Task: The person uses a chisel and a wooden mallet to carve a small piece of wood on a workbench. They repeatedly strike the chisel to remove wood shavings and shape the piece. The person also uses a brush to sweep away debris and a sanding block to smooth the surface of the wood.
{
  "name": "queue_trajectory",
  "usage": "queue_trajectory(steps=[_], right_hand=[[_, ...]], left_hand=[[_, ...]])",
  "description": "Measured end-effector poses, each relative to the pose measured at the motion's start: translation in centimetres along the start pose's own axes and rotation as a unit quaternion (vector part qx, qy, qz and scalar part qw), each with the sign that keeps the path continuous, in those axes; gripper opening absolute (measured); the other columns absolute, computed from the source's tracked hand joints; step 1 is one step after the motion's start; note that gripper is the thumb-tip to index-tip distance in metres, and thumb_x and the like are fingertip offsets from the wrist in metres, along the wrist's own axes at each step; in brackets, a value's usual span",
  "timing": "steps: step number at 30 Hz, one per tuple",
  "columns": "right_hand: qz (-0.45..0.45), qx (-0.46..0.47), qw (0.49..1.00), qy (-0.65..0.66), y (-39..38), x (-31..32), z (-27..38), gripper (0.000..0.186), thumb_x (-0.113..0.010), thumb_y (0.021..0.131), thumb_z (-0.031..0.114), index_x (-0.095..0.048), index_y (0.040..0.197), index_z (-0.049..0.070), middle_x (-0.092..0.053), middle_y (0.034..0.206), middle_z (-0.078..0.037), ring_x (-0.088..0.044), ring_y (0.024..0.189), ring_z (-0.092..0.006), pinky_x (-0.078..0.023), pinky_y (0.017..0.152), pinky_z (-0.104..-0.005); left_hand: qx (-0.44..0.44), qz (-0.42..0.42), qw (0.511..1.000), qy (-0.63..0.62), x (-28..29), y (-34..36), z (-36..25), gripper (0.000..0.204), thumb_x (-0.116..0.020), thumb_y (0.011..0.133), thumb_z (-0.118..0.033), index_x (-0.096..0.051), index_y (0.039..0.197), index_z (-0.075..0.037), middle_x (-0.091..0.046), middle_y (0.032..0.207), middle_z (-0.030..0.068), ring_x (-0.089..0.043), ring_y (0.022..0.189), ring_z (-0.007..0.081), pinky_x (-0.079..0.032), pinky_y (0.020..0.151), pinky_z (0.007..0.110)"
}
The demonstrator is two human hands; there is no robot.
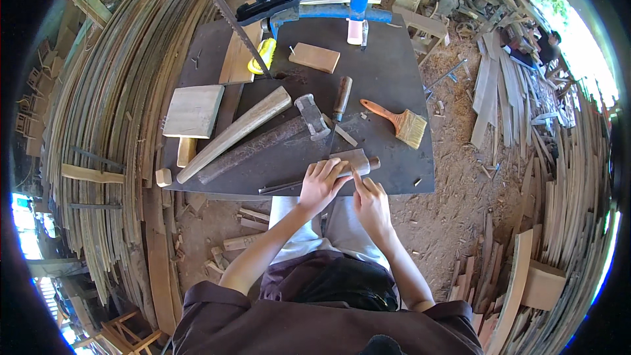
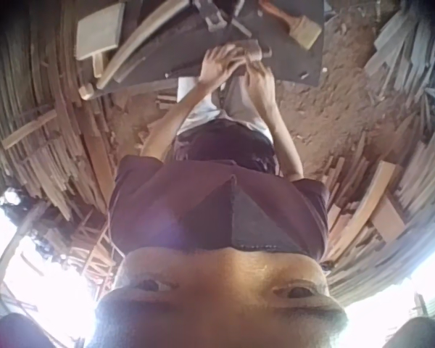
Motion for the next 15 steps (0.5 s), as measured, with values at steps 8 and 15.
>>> queue_trajectory(steps=[8,15], right_hand=[[-0.023,0.026,0.999,0.0,2.3,1.0,0.2,0.045,-0.061,0.074,-0.004,-0.059,0.119,-0.004,-0.061,0.086,-0.016,-0.061,0.072,-0.0327,-0.049,0.069,-0.0393],[-0.036,0.027,0.999,-0.007,2.5,0.5,-0.2,0.046,-0.06,0.072,-0.005,-0.06,0.118,-0.003,-0.061,0.086,-0.016,-0.062,0.075,-0.0322,-0.048,0.071,-0.0408]], left_hand=[[-0.006,-0.001,1.0,0.005,-0.2,-0.1,0.1,0.035,-0.071,0.083,-0.027,-0.064,0.11,-0.008,-0.062,0.107,0.0053,-0.061,0.093,0.0237,-0.047,0.078,0.037],[-0.003,0.001,1.0,-0.002,-0.3,0.1,0.1,0.036,-0.073,0.081,-0.026,-0.063,0.111,-0.007,-0.062,0.107,0.0059,-0.061,0.093,0.0239,-0.047,0.078,0.037]])
Point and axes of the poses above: each hand's wrist, its own y-axis towards the middle knuckle, its own x-axis out of the back of the hand, z = x × y, the point moved 7 cm from there along y, towards the middle knuckle
